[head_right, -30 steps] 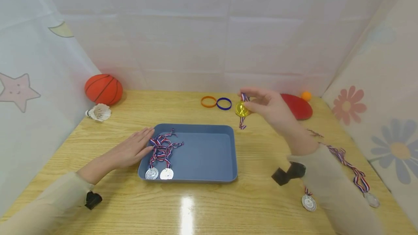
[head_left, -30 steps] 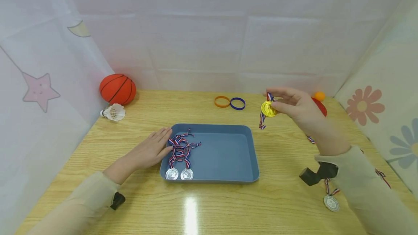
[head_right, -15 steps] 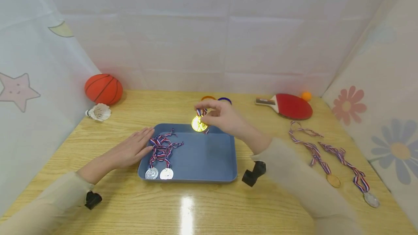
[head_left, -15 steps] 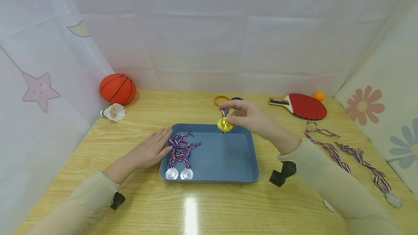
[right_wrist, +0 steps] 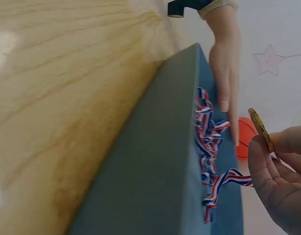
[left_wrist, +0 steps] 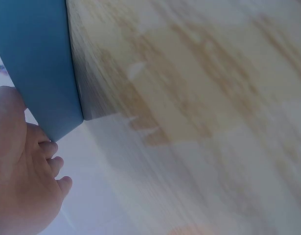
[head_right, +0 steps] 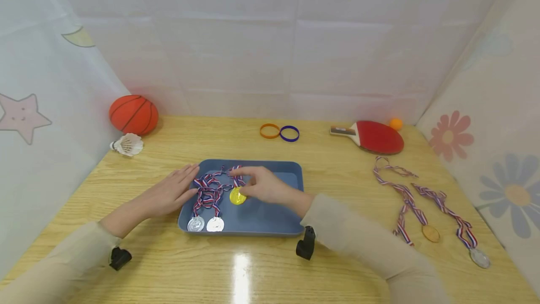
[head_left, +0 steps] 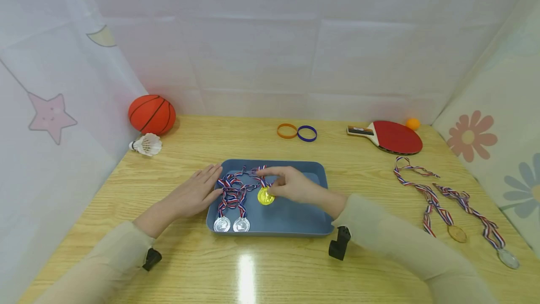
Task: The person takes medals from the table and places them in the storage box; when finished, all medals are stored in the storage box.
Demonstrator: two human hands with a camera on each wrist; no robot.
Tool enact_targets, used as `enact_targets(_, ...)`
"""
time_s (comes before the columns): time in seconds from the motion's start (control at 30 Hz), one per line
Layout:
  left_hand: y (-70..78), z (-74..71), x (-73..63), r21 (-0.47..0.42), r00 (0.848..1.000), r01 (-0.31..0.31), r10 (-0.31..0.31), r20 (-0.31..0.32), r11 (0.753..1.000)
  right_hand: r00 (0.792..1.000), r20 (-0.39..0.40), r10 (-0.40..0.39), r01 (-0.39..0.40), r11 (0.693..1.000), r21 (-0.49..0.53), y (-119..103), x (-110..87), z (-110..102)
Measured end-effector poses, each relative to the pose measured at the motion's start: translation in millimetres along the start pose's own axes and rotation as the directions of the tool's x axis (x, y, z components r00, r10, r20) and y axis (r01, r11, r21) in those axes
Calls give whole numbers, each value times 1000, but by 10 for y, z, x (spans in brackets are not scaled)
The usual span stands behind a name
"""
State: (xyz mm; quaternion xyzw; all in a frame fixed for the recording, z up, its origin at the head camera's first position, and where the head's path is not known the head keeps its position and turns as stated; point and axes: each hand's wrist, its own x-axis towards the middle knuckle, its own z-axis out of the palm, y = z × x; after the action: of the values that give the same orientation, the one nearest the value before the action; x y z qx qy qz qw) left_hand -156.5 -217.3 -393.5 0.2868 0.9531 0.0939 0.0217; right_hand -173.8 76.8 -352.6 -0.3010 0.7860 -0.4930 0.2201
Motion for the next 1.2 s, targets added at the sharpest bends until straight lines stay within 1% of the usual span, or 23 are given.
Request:
enact_targets(0.13, 3, -6, -3, -3, 1000, 0, 0, -1, 1000, 999, 39, 35, -36, 999, 26, 165, 0, 178)
enact_targets(0.23, 6, -11, -3, -2, 1000, 0, 0, -5, 1000, 997, 51, 55, -56, 998, 31, 232, -6, 276)
enact_targets(0.43, 10, -21, -2, 3, 1000, -4, 4, -8, 1000, 995, 77, 55, -54, 998, -19, 293, -13, 387)
enact_targets(0.5, 12, -24, -4, 5, 1000, -5, 5, -8, 1000, 995, 86, 51, -47, 998, -42, 287, -20, 414)
enact_targets(0.6, 17, -30, -6, 5, 1000, -4, 4, -5, 1000, 994, 95, 49, -39, 994, -103, 267, -27, 453)
enact_targets(0.73, 27, -40, -6, 0, 1000, -2, 2, 2, 1000, 995, 94, 39, -21, 981, -192, 258, -29, 488)
enact_targets(0.83, 31, -45, -4, -3, 1000, -2, 2, 6, 1000, 995, 95, 14, 9, 972, -234, 262, -24, 497)
enact_targets(1.0, 17, -33, -2, 4, 1000, -7, 7, 1, 1000, 995, 99, -11, 37, 966, -256, 247, -16, 503)
enact_targets(1.2, 12, -27, -1, 10, 1000, -9, 9, -1, 1000, 998, 68, -8, 25, 968, -249, 258, 9, 514)
